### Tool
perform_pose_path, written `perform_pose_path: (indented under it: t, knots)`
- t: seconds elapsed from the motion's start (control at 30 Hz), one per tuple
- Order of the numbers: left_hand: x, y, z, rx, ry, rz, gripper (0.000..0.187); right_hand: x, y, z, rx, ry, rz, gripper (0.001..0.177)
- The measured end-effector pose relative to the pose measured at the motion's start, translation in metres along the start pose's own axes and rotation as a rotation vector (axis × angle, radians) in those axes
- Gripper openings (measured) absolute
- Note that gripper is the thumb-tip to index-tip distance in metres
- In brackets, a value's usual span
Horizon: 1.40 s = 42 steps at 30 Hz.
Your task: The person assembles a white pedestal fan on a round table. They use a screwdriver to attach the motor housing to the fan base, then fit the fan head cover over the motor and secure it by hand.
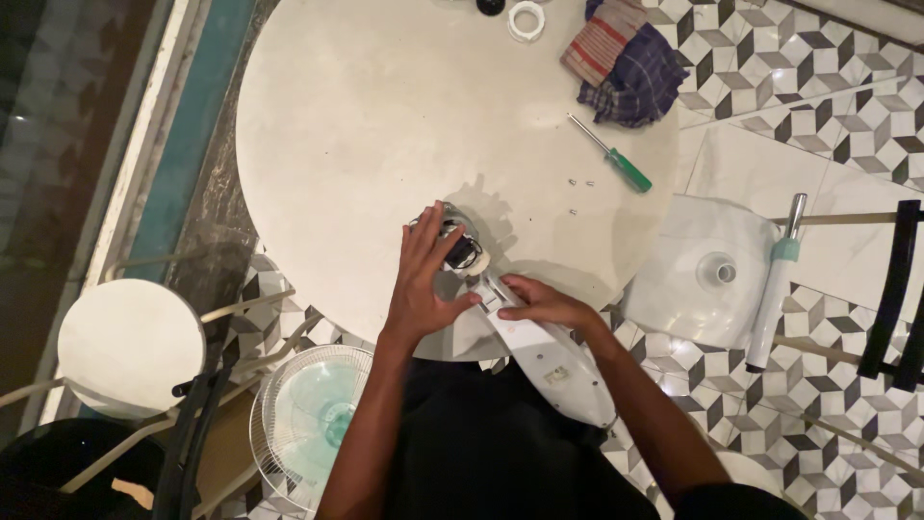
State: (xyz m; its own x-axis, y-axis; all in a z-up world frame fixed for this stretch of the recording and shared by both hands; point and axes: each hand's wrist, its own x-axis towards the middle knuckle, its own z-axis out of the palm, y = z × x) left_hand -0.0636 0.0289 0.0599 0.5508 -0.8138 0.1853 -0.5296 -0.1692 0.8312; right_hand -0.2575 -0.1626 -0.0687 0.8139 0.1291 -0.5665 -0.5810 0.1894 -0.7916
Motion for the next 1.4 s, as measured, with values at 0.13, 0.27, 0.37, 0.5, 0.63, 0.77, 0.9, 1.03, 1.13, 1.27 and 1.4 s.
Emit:
perform_pose_path:
  t: [0.13, 0.27, 0.37, 0.5, 0.63, 0.77, 0.9, 1.03, 1.13, 1.27, 1.4]
  knots:
    - [-0.009, -0.009, 0.010, -0.078, 0.178, -0.013, 0.068, 0.007, -0.013, 0.015, -0.075, 0.002, 0.060, 0.074]
    - [-0.007, -0.016, 0.033, -0.525, 0.539, -0.554, 0.071, 0.013, -0.017, 0.027, -0.062, 0.053, 0.076, 0.078]
    - [-0.006, -0.026, 0.027, -1.057, 0.503, -1.023, 0.071, 0.006, -0.020, 0.041, -0.169, 0.133, 0.004, 0.077]
    - [-0.015, -0.035, 0.010, -1.450, 0.395, -1.025, 0.069, -0.008, -0.042, 0.061, -0.463, 0.264, -0.021, 0.075]
    - [-0.039, -0.040, 0.006, -1.581, 0.306, -0.961, 0.056, -0.034, -0.070, 0.083, -0.622, 0.423, 0.047, 0.068]
    - [-0.045, -0.052, 0.004, -1.513, 0.198, -1.010, 0.049, -0.056, -0.088, 0.097, -0.734, 0.634, 0.048, 0.066]
    - [-0.021, -0.055, -0.025, -1.222, -0.070, -0.835, 0.050, -0.070, -0.105, 0.097, -0.861, 0.877, -0.158, 0.066]
    - [0.020, -0.015, -0.061, -1.000, -0.152, -0.601, 0.049, -0.079, -0.130, 0.089, -1.007, 1.035, -0.185, 0.067]
    - [0.055, 0.038, -0.085, -0.631, -0.095, -0.450, 0.053, -0.081, -0.151, 0.087, -1.051, 1.135, -0.309, 0.069]
    - [0.096, 0.097, -0.128, -0.479, -0.079, -0.246, 0.058, -0.070, -0.185, 0.084, -1.033, 1.261, -0.518, 0.071]
    - [0.133, 0.138, -0.163, -0.276, -0.036, 0.182, 0.066, -0.055, -0.227, 0.073, -0.860, 1.207, -0.535, 0.063]
